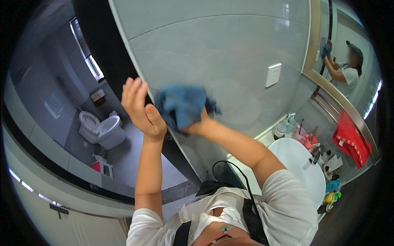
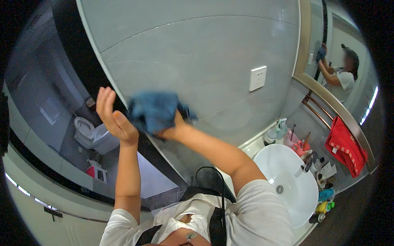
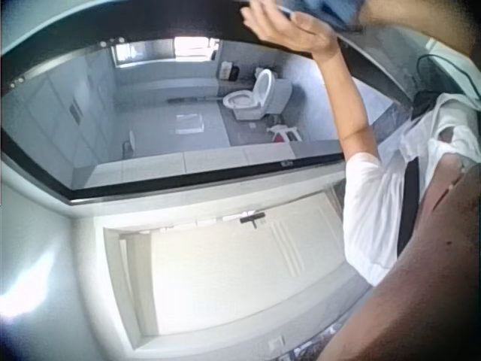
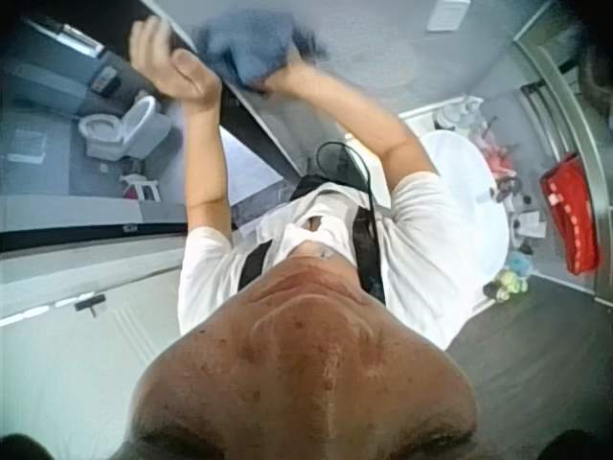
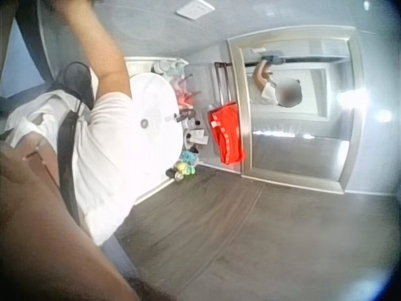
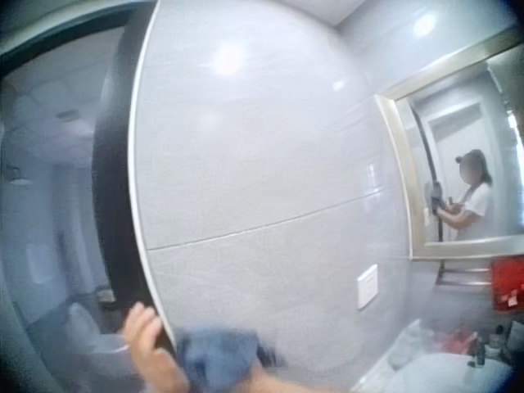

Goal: The person cleans various surfaces in a bathroom by hand with a cloth, including a mirror, wall tiles, and a door frame.

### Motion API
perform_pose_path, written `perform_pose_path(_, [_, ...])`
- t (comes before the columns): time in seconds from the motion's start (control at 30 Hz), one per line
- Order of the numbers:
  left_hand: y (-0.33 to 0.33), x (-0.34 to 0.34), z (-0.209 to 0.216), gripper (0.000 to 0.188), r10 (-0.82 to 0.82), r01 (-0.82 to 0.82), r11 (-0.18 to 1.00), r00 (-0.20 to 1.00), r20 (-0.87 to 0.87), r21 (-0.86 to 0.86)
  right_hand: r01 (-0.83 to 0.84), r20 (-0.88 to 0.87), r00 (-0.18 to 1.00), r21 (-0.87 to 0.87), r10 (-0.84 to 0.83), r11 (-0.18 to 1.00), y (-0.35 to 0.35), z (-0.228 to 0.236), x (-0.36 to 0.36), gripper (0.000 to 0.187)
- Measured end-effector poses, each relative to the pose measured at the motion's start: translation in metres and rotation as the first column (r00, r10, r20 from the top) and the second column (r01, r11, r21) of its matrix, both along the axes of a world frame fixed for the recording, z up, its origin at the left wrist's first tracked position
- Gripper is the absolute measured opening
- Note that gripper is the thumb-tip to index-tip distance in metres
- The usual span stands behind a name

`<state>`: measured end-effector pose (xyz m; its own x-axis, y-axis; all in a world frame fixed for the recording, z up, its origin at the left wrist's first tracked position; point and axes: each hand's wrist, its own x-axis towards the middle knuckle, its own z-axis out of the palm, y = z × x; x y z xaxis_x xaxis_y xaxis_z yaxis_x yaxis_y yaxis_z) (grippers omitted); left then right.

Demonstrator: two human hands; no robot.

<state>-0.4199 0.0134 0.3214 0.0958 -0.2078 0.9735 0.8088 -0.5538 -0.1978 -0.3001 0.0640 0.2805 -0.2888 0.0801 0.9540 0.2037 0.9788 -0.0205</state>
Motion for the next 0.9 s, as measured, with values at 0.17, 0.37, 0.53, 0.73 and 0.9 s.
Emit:
perform_pose_path(0.17, [0.010,0.022,-0.033,0.035,0.002,-0.032,0.991,0.973,-0.230,-0.126,0.256,0.562,0.825,-0.291,-0.052,0.922,0.056,-0.168,0.084,0.053])
perform_pose_path(0.37, [0.029,0.045,-0.024,0.033,-0.081,0.043,0.986,0.969,-0.235,-0.163,0.350,-0.105,0.932,0.011,-0.347,0.937,0.086,0.031,0.132,0.037])
perform_pose_path(0.53, [0.040,0.082,-0.005,0.033,-0.145,0.111,0.981,0.966,-0.214,-0.161,0.651,-0.331,0.720,0.019,-0.610,0.759,0.157,0.146,0.210,0.039])
perform_pose_path(0.73, [0.051,0.094,-0.010,0.033,-0.175,0.146,0.974,0.970,-0.167,-0.173,0.442,-0.415,0.766,-0.215,-0.492,0.871,0.097,0.168,0.196,0.046])
perform_pose_path(0.9, [0.054,0.099,-0.027,0.032,-0.180,0.140,0.965,0.969,-0.172,-0.222,0.642,-0.187,0.761,0.079,-0.621,0.763,0.085,0.018,0.137,0.054])
